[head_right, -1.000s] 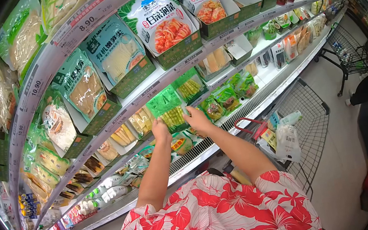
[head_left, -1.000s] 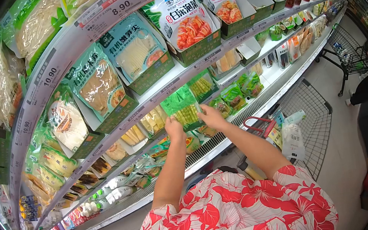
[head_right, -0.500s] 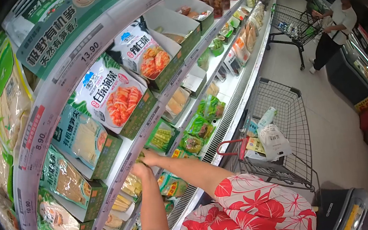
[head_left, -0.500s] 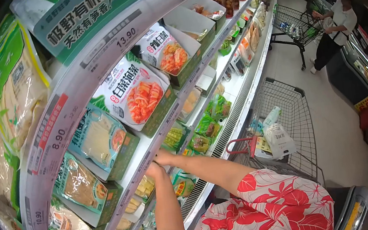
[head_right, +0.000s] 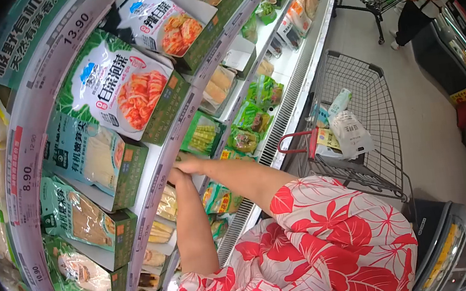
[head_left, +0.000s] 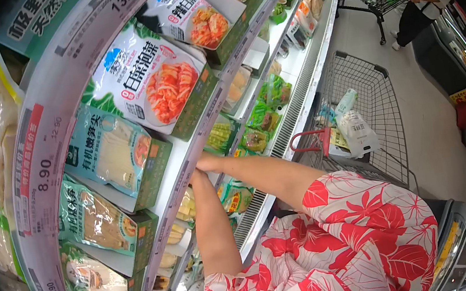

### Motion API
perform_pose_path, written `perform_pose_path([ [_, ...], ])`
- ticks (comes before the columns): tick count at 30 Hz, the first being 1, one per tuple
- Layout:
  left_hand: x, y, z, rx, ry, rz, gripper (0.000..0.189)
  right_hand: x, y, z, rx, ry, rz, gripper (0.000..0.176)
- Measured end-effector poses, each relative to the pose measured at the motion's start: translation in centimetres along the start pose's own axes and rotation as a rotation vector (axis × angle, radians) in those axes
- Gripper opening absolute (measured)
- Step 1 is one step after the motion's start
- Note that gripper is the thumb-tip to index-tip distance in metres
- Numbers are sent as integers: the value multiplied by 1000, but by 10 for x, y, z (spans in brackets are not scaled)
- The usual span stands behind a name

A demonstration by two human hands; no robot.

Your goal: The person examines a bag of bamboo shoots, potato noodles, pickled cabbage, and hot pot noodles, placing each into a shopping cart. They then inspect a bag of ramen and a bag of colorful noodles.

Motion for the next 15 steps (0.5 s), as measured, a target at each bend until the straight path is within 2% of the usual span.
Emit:
perform_pose_path([
  [1,1,-7,4,32,48,9,51,-4,8,-5,-29,-50,30,70],
  [3,6,-8,13,70,107,-18,53,9,5,-18,-9,-37,-35,56],
  [5,6,-16,13,91,125,-49,55,25,43,-11,-137,25,-301,47],
  [9,-6,-46,-8,143,96,-121,58,35,19,-53,-218,39,-373,40],
  [10,-12,-27,-33,141,86,171,52,38,26,-55,-243,68,-300,38],
  [12,-29,-20,-56,-156,38,325,45,55,25,-66,-222,155,-246,33],
  [14,-46,-21,-58,-208,-60,74,40,63,11,-77,-145,284,-337,30],
  [15,-52,-20,-59,-203,-78,116,37,68,1,-80,-114,360,-412,29],
])
Point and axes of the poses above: each hand's wrist, its own z-axis towards the middle knuckle, its own x-axis out of the back of the hand, y = z × x, the point moved 2 cm from there along z, towards the middle knuckle, and after that the axes turned 12 degrees about -y, right-handed, at the moved point
